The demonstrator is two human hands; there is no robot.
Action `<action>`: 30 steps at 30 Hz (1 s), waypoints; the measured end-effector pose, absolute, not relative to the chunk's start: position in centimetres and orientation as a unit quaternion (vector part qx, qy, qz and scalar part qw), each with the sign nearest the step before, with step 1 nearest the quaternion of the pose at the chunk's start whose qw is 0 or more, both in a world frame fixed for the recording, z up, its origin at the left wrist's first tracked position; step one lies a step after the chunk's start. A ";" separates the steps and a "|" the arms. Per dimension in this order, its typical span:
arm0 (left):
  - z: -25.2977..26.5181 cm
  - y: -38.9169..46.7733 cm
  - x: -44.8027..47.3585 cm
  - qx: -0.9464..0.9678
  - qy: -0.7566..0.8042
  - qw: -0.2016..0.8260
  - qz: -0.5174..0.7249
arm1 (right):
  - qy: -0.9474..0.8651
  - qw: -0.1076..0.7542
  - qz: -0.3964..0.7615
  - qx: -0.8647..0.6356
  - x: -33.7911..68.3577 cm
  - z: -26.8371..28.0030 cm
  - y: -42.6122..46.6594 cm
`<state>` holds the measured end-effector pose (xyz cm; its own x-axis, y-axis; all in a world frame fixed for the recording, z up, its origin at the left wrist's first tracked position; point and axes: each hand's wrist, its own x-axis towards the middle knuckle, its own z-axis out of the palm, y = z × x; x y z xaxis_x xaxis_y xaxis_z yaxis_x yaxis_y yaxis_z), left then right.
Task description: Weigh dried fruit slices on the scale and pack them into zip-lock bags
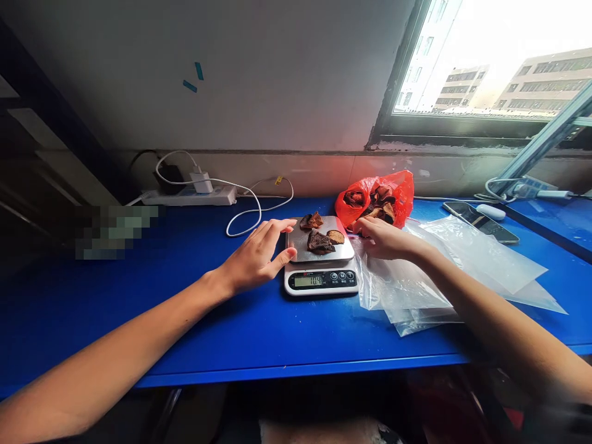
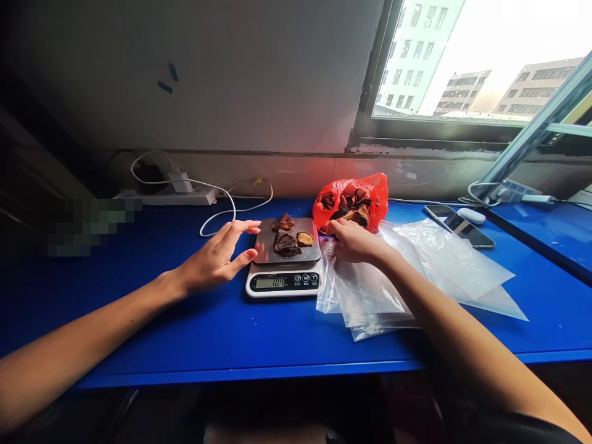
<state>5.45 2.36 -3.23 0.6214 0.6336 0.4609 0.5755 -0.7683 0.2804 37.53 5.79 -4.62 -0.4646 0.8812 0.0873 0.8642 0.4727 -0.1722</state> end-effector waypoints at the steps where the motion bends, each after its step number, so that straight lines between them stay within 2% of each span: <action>1: -3.3 2.4 5.4 0.899 0.336 0.052 0.277 | -0.854 0.081 0.056 -0.511 37.7 -4.5 5.8; 25: -3.2 2.2 5.5 0.896 0.341 0.058 0.278 | -0.846 0.078 0.026 -0.526 37.0 -4.8 5.6; 30: -3.0 2.3 5.4 0.894 0.341 0.059 0.285 | -0.836 0.080 0.013 -0.542 38.2 -3.3 5.1</action>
<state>5.38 2.33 -3.04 0.6051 0.6435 0.4688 0.5768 -0.7602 0.2990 38.22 5.07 -3.32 -0.3996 0.9088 0.1196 0.9046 0.4121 -0.1087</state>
